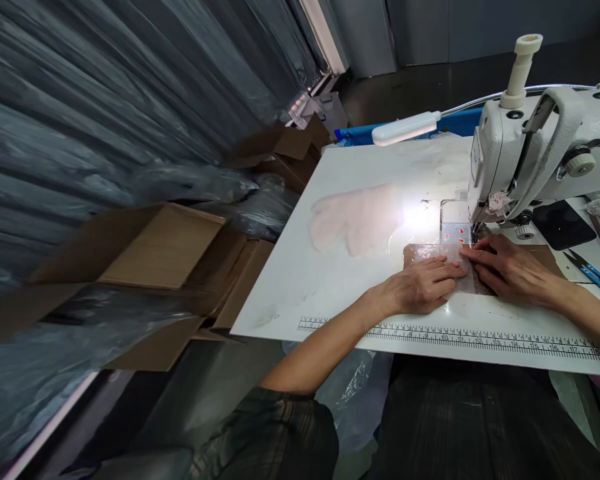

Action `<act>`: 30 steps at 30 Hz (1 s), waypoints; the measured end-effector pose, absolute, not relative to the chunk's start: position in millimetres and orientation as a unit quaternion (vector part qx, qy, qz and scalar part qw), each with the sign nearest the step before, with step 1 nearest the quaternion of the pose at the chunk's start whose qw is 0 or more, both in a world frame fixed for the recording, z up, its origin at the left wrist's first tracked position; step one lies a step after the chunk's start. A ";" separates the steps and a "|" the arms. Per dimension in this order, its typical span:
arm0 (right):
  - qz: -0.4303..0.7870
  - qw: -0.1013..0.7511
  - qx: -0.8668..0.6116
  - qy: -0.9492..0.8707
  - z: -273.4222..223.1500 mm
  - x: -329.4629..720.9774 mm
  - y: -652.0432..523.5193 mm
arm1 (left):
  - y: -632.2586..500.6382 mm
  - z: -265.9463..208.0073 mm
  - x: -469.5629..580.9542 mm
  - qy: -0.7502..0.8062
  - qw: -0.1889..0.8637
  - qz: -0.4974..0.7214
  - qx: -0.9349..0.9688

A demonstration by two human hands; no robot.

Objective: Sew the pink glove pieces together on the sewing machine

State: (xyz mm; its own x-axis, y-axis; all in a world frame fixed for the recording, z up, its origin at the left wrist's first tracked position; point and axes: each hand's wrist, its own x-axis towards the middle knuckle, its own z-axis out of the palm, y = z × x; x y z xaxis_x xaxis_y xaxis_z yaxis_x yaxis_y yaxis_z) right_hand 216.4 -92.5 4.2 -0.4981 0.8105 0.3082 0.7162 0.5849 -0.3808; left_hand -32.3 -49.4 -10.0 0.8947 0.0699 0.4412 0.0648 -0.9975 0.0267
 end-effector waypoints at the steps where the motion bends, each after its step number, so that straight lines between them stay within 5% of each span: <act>1: 0.082 0.229 -0.446 -0.862 -0.2 214.9 -92.3 | -50.0 -10.0 -32.9 0.039 0.012 0.222 0.974; 18: 0.159 0.267 -0.472 -0.825 3.9 228.5 -102.2 | -51.8 -7.1 -29.9 0.038 0.019 0.256 0.966; 30: 0.034 0.204 -0.478 -0.854 -5.7 213.5 -98.3 | -55.3 -5.3 -28.6 0.048 0.029 0.248 0.967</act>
State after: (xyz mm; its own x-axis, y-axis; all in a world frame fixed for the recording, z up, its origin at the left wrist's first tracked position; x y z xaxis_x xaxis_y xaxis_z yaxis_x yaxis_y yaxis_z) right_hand 213.5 -98.3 -5.7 -0.4599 0.8299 0.3159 0.8024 0.5408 -0.2526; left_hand -28.6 -55.3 -5.3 0.8728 0.1067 0.4763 0.0778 -0.9937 0.0802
